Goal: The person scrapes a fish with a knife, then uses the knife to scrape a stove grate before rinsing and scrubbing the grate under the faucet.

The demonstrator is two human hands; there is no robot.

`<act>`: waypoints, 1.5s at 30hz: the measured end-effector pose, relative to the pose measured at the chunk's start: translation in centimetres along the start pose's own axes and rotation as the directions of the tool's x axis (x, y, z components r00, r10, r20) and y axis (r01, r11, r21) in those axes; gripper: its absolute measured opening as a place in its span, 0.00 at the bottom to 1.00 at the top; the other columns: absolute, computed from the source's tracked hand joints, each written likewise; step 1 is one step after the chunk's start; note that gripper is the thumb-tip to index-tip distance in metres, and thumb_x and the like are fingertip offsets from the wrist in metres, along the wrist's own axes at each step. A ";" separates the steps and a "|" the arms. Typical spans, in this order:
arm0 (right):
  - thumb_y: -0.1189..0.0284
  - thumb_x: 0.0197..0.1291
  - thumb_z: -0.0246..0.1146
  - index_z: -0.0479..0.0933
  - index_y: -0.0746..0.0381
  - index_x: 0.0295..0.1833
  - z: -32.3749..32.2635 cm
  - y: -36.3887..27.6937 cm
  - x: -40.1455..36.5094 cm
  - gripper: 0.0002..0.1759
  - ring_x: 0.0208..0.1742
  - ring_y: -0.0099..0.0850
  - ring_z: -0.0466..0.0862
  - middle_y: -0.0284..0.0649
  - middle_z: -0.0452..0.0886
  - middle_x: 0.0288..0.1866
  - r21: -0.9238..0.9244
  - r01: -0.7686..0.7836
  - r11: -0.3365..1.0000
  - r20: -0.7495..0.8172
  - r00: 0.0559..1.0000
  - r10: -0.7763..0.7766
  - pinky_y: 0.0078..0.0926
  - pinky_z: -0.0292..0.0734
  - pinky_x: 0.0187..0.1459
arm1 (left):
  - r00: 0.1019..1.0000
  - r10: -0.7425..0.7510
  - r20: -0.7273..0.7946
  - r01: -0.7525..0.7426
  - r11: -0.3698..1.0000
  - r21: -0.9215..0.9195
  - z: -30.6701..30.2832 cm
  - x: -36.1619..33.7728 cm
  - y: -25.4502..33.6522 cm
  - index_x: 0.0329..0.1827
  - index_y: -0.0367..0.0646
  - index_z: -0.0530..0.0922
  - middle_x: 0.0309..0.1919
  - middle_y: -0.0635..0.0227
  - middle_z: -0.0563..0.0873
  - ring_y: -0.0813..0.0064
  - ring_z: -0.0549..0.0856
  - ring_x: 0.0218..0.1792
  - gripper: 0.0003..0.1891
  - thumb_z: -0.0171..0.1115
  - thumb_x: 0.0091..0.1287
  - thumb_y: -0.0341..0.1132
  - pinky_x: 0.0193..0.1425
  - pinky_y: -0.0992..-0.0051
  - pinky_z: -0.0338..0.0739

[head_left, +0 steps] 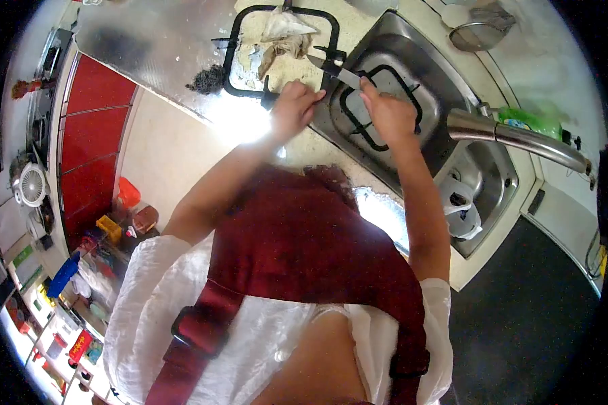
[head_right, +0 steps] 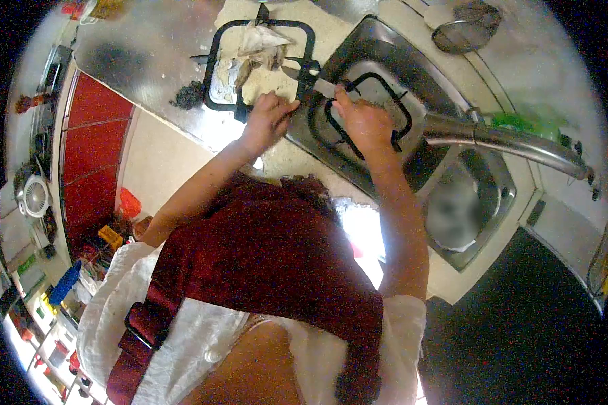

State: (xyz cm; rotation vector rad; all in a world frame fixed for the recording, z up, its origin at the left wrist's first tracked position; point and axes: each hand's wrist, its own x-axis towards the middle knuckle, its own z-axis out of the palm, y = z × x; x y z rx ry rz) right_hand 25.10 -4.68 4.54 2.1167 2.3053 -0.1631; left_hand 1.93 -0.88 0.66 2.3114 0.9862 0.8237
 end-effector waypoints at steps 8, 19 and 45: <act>0.54 0.65 0.52 0.70 0.43 0.61 0.9 -1.9 0.5 0.20 0.20 0.42 0.80 0.43 0.79 0.24 -0.037 -0.031 0.999 -0.109 0.994 0.027 0.39 0.74 0.21 | 0.997 -0.015 0.071 0.015 1.000 0.002 0.2 -0.2 -0.9 0.47 0.44 0.81 0.32 0.62 0.73 0.61 0.73 0.39 0.22 0.62 0.45 0.22 0.43 0.66 0.69; 0.52 0.65 0.50 0.69 0.44 0.61 1.5 0.0 -1.0 0.21 0.24 0.43 0.82 0.44 0.80 0.24 -0.016 -0.002 1.000 -0.059 0.998 0.002 0.42 0.76 0.24 | 0.997 0.022 0.074 -0.030 0.994 0.105 -0.3 0.1 0.0 0.52 0.44 0.78 0.30 0.62 0.72 0.59 0.73 0.37 0.25 0.68 0.46 0.28 0.43 0.64 0.68; 0.49 0.59 0.55 0.68 0.37 0.62 1.3 -0.1 -0.6 0.25 0.23 0.34 0.79 0.37 0.74 0.26 -0.142 0.011 0.990 -0.342 0.938 -0.059 0.35 0.76 0.22 | 0.985 0.088 0.149 -0.102 0.991 0.091 -0.2 0.1 -1.1 0.58 0.44 0.75 0.35 0.57 0.73 0.51 0.74 0.46 0.27 0.66 0.50 0.30 0.63 0.57 0.66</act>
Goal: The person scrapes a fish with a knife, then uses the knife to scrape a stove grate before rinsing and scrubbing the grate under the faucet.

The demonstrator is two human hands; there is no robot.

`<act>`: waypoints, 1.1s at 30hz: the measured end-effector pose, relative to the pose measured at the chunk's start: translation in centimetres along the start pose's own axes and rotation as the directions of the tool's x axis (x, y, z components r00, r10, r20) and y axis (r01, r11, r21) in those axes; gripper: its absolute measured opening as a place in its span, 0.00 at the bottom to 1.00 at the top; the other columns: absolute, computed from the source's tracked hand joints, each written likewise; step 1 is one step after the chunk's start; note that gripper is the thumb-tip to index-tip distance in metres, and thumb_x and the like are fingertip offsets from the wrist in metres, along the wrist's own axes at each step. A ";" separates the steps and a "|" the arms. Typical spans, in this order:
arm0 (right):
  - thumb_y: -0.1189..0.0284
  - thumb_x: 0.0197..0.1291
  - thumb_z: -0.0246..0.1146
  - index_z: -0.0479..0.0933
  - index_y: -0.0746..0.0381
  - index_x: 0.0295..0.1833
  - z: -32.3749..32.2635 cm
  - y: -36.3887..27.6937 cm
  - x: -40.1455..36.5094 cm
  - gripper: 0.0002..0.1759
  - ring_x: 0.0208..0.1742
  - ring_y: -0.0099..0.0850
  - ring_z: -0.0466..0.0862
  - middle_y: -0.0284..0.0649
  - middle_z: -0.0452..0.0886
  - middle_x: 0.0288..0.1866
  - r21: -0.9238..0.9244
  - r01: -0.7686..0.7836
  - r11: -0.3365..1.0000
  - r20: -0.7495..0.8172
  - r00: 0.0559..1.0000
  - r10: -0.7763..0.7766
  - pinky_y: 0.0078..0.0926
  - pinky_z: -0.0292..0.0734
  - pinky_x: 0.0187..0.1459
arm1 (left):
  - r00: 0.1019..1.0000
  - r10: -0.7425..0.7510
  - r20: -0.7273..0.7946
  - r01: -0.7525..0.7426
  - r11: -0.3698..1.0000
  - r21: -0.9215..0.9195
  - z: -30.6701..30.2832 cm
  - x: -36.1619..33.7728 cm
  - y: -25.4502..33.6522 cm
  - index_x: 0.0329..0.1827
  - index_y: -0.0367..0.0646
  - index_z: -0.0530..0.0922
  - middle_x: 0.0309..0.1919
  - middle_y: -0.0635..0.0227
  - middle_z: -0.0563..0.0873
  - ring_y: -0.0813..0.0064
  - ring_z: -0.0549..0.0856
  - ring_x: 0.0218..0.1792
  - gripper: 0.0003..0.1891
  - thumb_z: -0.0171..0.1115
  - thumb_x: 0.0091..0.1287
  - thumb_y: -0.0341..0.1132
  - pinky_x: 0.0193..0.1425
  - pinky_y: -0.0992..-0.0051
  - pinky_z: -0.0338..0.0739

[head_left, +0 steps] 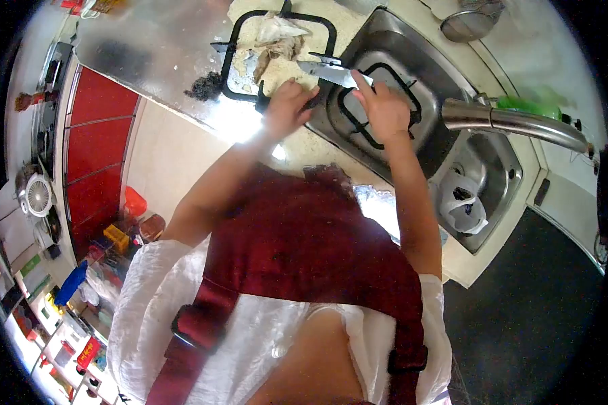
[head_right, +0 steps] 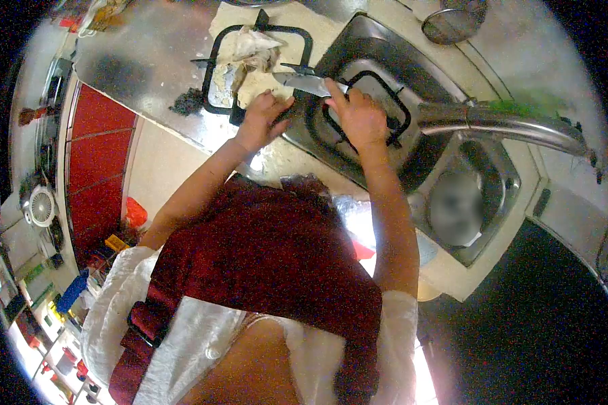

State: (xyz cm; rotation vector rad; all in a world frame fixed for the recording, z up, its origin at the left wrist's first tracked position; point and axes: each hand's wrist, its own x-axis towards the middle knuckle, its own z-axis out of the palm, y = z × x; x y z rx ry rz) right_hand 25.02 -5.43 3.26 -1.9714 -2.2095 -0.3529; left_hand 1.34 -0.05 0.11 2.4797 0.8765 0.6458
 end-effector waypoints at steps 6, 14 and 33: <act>0.53 0.61 0.55 0.69 0.34 0.62 -0.4 -0.5 -1.7 0.22 0.21 0.37 0.78 0.37 0.73 0.24 0.090 -0.050 0.995 0.133 0.990 0.038 0.36 0.73 0.22 | 0.999 -0.038 0.015 0.038 0.999 -0.006 -0.2 0.2 0.2 0.58 0.44 0.74 0.36 0.56 0.74 0.51 0.74 0.45 0.27 0.67 0.50 0.31 0.60 0.57 0.67; 0.54 0.63 0.54 0.69 0.35 0.62 1.9 -0.4 -1.7 0.20 0.23 0.41 0.80 0.41 0.78 0.27 0.221 -0.191 0.956 0.194 0.970 0.149 0.39 0.75 0.23 | 0.998 -0.049 0.031 0.049 0.999 -0.016 0.0 0.2 -0.2 0.57 0.44 0.75 0.35 0.58 0.74 0.53 0.75 0.46 0.28 0.67 0.49 0.31 0.64 0.57 0.65; 0.55 0.60 0.58 0.68 0.33 0.63 0.4 -0.7 -0.8 0.24 0.23 0.37 0.76 0.38 0.70 0.25 0.056 -0.057 0.997 0.009 0.998 0.056 0.36 0.72 0.23 | 1.000 -0.008 0.006 0.009 0.999 -0.048 0.0 0.2 -0.6 0.58 0.44 0.74 0.35 0.57 0.74 0.51 0.75 0.46 0.28 0.66 0.50 0.31 0.65 0.55 0.65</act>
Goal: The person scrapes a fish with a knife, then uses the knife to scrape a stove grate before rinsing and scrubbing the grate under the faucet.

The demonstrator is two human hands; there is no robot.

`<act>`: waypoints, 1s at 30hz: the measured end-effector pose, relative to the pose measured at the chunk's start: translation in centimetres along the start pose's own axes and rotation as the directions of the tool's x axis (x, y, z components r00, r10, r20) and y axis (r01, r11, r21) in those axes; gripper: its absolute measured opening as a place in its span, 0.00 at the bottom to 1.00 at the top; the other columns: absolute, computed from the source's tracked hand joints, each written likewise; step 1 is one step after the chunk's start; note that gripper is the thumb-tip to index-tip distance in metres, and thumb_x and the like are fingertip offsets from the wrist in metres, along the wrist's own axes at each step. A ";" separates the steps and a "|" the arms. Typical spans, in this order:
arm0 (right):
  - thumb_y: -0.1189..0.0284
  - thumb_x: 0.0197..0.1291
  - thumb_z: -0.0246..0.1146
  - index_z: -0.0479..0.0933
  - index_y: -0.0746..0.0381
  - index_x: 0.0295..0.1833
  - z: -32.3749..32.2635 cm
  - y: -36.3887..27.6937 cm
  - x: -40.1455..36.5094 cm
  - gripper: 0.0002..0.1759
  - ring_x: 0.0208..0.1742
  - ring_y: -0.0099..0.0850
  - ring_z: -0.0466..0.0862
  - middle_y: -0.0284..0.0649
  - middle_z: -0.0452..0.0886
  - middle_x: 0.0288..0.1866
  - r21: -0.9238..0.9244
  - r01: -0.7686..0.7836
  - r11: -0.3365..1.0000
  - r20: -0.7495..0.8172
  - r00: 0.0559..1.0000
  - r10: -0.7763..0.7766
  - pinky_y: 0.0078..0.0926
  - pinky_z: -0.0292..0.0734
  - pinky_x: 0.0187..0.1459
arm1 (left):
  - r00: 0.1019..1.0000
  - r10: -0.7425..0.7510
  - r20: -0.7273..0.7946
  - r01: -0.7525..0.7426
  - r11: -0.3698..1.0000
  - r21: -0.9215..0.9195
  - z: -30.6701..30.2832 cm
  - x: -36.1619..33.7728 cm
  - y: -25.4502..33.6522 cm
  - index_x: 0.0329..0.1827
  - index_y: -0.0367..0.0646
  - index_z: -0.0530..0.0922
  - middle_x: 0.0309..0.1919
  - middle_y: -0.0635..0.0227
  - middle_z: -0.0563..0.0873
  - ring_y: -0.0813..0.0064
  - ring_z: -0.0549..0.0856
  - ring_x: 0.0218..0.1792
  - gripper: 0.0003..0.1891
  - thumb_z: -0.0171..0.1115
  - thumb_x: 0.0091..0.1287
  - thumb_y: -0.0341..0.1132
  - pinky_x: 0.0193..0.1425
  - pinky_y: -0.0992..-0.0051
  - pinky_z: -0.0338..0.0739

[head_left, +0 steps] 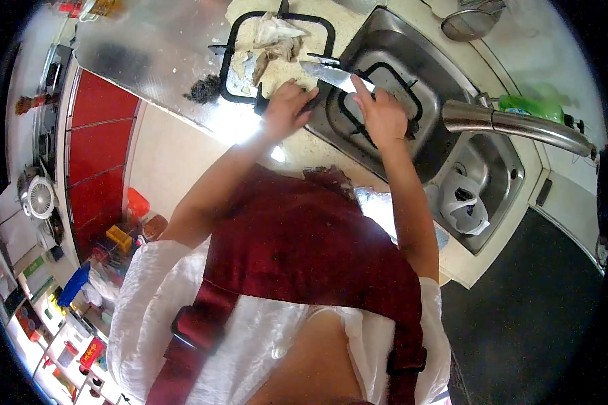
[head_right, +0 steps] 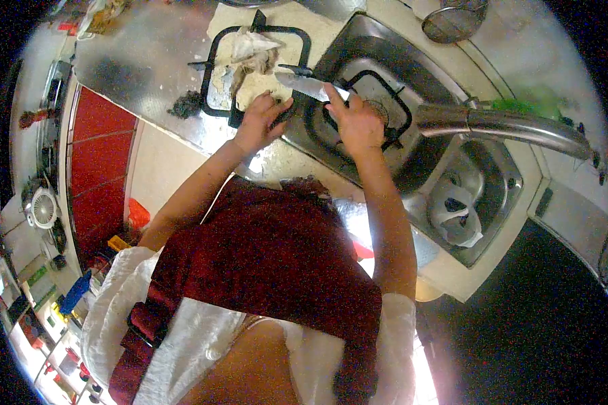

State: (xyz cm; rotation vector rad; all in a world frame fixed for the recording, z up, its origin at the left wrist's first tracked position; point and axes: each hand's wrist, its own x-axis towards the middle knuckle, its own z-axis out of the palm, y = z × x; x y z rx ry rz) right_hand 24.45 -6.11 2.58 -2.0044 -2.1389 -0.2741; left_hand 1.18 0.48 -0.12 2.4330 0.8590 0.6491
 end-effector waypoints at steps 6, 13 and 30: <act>0.54 0.62 0.55 0.70 0.36 0.62 -1.3 -1.0 -1.0 0.21 0.24 0.39 0.80 0.41 0.75 0.24 0.101 -0.090 0.991 0.274 0.960 0.060 0.38 0.74 0.23 | 0.999 -0.044 0.030 0.044 0.999 0.013 0.1 -0.1 0.1 0.57 0.44 0.75 0.36 0.57 0.75 0.52 0.76 0.46 0.28 0.67 0.49 0.31 0.65 0.56 0.66; 0.54 0.63 0.54 0.70 0.39 0.61 0.1 -2.1 2.4 0.20 0.24 0.41 0.81 0.42 0.77 0.26 0.111 -0.101 0.989 0.250 0.966 0.071 0.38 0.75 0.23 | 1.000 0.019 -0.013 -0.019 1.000 0.007 -0.1 0.1 0.0 0.57 0.43 0.75 0.37 0.56 0.75 0.51 0.75 0.46 0.28 0.67 0.48 0.30 0.64 0.56 0.66; 0.49 0.59 0.56 0.69 0.36 0.62 0.0 0.0 0.3 0.24 0.21 0.36 0.78 0.37 0.75 0.28 0.022 0.002 1.000 0.065 0.998 -0.004 0.34 0.73 0.20 | 0.999 0.038 -0.011 -0.039 0.996 -0.074 -0.7 0.4 0.1 0.53 0.42 0.77 0.28 0.60 0.71 0.56 0.74 0.39 0.26 0.66 0.46 0.29 0.63 0.55 0.66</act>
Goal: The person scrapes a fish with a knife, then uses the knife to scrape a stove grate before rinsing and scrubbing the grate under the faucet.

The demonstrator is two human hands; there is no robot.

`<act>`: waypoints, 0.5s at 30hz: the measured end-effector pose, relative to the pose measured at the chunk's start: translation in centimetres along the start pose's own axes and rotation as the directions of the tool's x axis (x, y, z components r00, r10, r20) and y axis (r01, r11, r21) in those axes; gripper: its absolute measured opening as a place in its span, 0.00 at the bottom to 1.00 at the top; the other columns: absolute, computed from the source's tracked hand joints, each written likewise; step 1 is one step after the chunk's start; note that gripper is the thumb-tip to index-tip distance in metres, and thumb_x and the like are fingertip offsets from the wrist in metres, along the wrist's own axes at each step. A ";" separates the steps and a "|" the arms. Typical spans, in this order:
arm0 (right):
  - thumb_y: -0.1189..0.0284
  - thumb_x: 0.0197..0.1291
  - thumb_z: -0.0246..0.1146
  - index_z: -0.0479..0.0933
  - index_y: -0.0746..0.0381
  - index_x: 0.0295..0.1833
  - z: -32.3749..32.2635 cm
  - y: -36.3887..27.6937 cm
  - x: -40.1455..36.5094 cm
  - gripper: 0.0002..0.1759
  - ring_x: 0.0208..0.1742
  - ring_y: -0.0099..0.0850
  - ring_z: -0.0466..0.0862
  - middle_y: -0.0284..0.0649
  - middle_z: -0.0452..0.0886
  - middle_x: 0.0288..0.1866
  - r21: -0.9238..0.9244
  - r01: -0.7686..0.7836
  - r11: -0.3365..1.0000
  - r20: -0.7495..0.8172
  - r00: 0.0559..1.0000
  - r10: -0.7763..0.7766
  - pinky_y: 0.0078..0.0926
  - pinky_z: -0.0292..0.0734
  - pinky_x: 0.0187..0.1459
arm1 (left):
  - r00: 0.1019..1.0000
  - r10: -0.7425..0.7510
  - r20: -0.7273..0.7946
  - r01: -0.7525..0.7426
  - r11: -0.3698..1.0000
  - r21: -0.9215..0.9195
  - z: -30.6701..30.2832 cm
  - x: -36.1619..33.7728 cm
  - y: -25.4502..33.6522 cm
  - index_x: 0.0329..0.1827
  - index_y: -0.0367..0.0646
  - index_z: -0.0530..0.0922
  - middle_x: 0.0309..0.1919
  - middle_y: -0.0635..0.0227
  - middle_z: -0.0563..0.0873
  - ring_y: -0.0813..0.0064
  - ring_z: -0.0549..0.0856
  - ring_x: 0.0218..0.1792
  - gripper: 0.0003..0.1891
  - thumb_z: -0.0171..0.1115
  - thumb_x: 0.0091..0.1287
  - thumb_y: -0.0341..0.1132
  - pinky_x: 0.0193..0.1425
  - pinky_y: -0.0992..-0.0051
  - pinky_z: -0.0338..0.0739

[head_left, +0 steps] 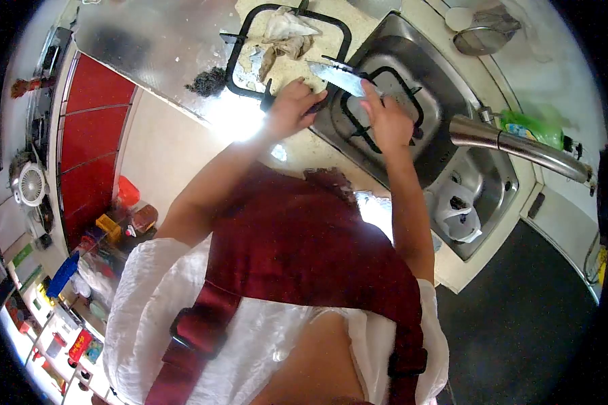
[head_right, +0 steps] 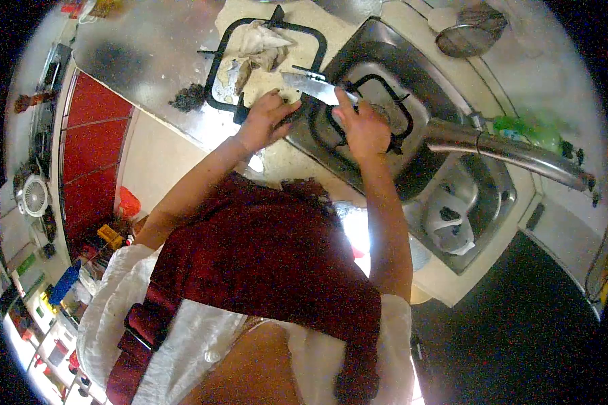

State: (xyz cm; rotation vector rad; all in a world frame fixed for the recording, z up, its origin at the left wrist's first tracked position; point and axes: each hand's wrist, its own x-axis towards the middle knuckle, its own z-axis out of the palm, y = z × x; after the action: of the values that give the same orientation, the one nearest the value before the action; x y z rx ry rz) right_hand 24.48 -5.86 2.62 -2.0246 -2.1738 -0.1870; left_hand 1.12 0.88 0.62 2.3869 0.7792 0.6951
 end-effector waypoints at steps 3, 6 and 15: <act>0.50 0.59 0.56 0.69 0.35 0.62 -1.2 -0.1 -0.5 0.24 0.23 0.36 0.79 0.37 0.75 0.28 -0.017 -0.066 0.998 0.050 0.997 0.066 0.35 0.74 0.21 | 1.000 0.024 -0.017 -0.024 0.999 0.047 0.0 -0.1 0.1 0.53 0.42 0.77 0.28 0.60 0.71 0.56 0.74 0.39 0.26 0.66 0.46 0.28 0.63 0.55 0.66; 0.50 0.60 0.55 0.67 0.36 0.63 -0.9 0.8 -0.9 0.25 0.25 0.37 0.80 0.39 0.76 0.29 0.039 -0.059 0.997 0.114 0.992 0.054 0.35 0.75 0.22 | 1.000 -0.001 0.015 0.001 1.000 0.012 0.0 0.1 0.0 0.53 0.42 0.77 0.28 0.60 0.71 0.56 0.74 0.40 0.26 0.66 0.46 0.28 0.63 0.55 0.65; 0.69 0.59 0.55 0.72 0.51 0.52 -2.3 1.3 -0.1 0.14 0.26 0.40 0.80 0.41 0.77 0.31 0.032 0.037 0.999 0.134 0.990 -0.041 0.37 0.76 0.27 | 1.000 0.007 0.015 -0.007 1.000 0.028 0.3 -0.2 -0.4 0.54 0.43 0.77 0.30 0.61 0.72 0.58 0.75 0.41 0.27 0.66 0.45 0.27 0.66 0.58 0.65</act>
State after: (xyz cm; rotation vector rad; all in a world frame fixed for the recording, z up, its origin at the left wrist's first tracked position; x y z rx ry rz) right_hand 25.85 -6.29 4.85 -2.0353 -2.2824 -0.0227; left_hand 1.06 0.95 0.08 2.4183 0.7800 0.6732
